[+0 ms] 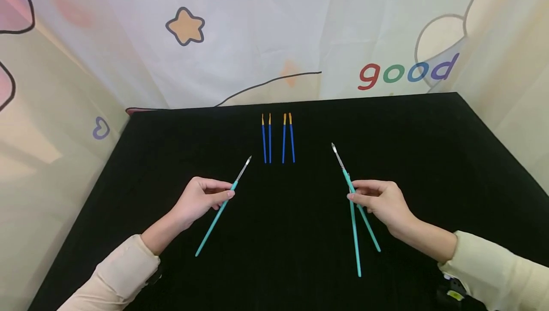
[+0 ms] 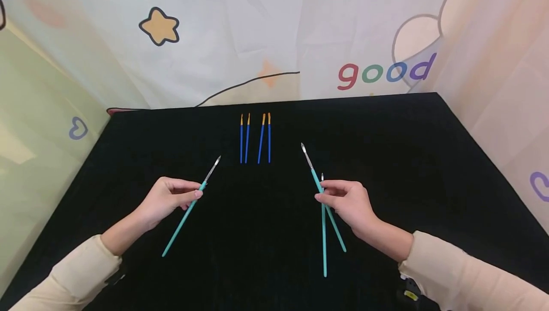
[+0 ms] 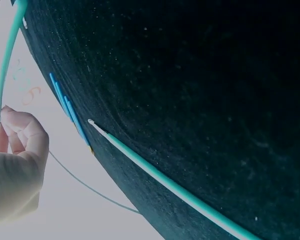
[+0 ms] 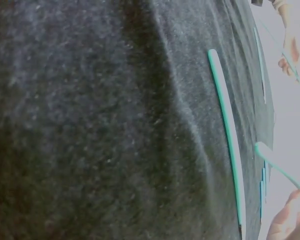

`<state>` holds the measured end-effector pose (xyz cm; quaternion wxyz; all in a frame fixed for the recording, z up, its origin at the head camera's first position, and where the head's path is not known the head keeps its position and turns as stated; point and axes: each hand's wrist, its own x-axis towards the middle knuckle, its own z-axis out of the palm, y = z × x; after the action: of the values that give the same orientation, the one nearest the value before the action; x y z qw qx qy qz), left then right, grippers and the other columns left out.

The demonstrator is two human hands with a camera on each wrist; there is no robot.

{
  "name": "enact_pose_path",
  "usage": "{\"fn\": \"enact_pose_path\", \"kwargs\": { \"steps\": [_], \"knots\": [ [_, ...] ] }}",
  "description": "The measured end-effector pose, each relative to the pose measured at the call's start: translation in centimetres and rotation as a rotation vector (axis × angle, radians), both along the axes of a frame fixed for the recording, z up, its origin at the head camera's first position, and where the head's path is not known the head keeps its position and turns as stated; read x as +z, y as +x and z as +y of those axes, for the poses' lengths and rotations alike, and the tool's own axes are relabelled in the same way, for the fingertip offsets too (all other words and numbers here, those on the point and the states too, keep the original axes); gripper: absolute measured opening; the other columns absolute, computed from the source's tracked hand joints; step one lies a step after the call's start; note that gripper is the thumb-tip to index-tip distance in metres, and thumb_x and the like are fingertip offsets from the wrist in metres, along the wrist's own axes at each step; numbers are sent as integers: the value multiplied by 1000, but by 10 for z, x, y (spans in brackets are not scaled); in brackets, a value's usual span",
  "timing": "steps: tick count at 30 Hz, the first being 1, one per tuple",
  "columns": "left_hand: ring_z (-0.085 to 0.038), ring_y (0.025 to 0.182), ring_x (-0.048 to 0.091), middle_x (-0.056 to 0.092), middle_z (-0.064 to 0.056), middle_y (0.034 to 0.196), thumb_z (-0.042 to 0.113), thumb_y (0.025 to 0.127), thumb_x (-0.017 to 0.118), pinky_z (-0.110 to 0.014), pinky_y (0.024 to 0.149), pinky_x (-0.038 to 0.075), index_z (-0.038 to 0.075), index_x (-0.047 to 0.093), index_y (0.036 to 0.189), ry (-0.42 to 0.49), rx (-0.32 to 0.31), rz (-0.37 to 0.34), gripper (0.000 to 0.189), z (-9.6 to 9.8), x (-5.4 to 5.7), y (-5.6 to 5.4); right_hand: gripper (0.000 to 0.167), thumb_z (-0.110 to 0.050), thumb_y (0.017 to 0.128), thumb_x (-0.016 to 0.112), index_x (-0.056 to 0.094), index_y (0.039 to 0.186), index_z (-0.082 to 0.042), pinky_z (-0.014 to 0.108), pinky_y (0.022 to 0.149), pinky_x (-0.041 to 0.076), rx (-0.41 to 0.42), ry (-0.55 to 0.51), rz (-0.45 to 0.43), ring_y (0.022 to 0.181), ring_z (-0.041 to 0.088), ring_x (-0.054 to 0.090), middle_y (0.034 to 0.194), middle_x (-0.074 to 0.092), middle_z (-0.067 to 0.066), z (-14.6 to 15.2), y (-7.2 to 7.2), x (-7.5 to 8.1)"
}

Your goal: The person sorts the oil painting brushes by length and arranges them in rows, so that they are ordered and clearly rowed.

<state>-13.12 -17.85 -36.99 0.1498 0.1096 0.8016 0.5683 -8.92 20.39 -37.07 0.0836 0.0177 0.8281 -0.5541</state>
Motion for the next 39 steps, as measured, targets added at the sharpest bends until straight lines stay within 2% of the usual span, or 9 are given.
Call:
{"fn": "enact_pose_path", "kwargs": {
  "steps": [12,18,23,29,36,39],
  "knots": [
    [-12,58,57,66,-22,82,5,81,67,-26,56,51,-13,64,98,-9,-23,5,25,11,0,0,39,-13,83,65,56,114,8,27,60,49,54,-74,-55,71,14,59,81,64,2,-15,-1,5],
    [-12,57,57,65,-22,81,4,82,66,-26,56,51,-13,64,99,15,-16,-12,24,16,-1,-2,36,-11,83,65,56,112,9,29,61,51,72,-80,-55,70,15,60,81,65,4,-21,-1,3],
    [-12,58,59,65,-24,83,2,83,64,-28,58,54,-15,62,100,54,-33,-37,24,18,-3,-1,35,-10,84,64,56,112,10,31,64,52,98,-128,-79,71,17,62,84,66,9,-28,-2,-2],
    [-13,59,61,67,-18,79,3,83,65,-30,60,55,-15,62,100,68,-47,-64,25,22,-5,-1,34,-8,84,63,56,110,12,31,65,54,124,-166,-72,73,21,64,89,65,17,-39,-3,-5],
    [-15,59,61,67,-17,78,3,81,67,-30,58,54,-14,63,96,74,-33,-61,22,26,-8,-3,33,-6,84,63,56,110,13,31,66,54,144,-199,-65,72,21,65,88,66,18,-50,-4,-4],
    [-15,59,61,67,-13,76,3,81,67,-30,57,54,-12,64,93,78,-32,-60,19,28,-9,-3,36,-5,84,63,53,113,13,32,67,54,160,-216,-59,72,20,65,88,66,19,-54,-5,-5]
  ]
}}
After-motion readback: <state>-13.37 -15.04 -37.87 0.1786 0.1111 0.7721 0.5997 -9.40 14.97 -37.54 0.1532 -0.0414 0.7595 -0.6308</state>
